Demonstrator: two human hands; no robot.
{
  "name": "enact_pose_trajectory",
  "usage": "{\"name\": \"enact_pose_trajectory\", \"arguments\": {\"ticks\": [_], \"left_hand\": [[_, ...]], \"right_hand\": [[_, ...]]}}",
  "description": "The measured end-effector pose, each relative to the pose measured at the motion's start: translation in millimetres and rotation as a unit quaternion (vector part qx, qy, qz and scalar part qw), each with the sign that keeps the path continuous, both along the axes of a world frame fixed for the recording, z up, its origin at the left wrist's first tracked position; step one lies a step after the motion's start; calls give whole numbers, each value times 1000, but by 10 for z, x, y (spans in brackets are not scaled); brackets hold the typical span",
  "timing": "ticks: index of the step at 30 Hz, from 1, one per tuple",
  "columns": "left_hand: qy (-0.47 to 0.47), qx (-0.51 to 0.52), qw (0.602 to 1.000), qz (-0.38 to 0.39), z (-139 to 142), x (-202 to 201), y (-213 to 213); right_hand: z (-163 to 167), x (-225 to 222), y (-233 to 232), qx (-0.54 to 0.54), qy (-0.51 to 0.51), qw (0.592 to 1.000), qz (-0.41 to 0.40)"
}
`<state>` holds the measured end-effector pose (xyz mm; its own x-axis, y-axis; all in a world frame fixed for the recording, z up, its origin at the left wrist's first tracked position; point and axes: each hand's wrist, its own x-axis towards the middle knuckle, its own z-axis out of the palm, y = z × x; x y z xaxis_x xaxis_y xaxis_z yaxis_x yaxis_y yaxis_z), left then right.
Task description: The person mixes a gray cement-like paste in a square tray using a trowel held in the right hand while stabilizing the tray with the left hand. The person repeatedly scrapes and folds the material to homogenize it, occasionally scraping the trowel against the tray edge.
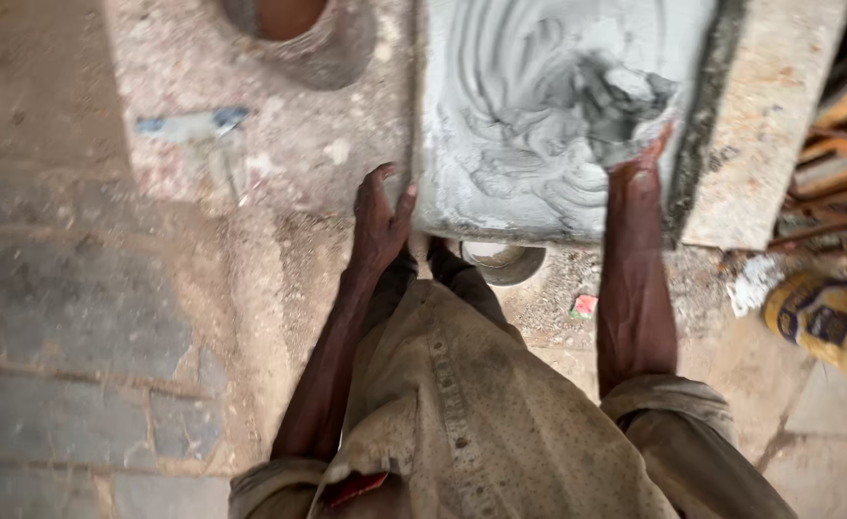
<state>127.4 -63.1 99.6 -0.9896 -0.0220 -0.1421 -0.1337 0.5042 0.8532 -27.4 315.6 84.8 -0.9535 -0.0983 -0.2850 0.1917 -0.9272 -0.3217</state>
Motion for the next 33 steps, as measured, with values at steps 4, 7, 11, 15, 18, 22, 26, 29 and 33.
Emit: {"name": "enact_pose_trajectory", "arguments": {"ticks": [4,7,11,15,18,22,26,29,33], "left_hand": [[12,-88,994,63,45,172,-250],[-2,-74,991,110,67,323,-482],[-58,-74,984,151,62,478,-748],[-64,-36,984,164,-16,520,-1024],[-82,10,984,161,-81,518,-1294],[-39,-55,987,144,-132,509,-1677],[-73,-35,983,165,-102,353,-2008],[-126,-54,970,200,-27,193,-2247],[-89,-172,960,202,41,88,-2511]], "right_hand": [[-193,-45,86,27,-50,997,44],[-193,-49,79,46,-65,995,65],[46,-25,-40,76,-67,992,74],[416,38,-142,114,-39,990,75],[552,20,-130,157,3,985,74],[538,-72,-58,257,101,961,35],[710,-101,106,187,-25,979,-83],[912,-39,70,191,-32,974,-121],[1159,57,55,196,-36,969,-149]]}}
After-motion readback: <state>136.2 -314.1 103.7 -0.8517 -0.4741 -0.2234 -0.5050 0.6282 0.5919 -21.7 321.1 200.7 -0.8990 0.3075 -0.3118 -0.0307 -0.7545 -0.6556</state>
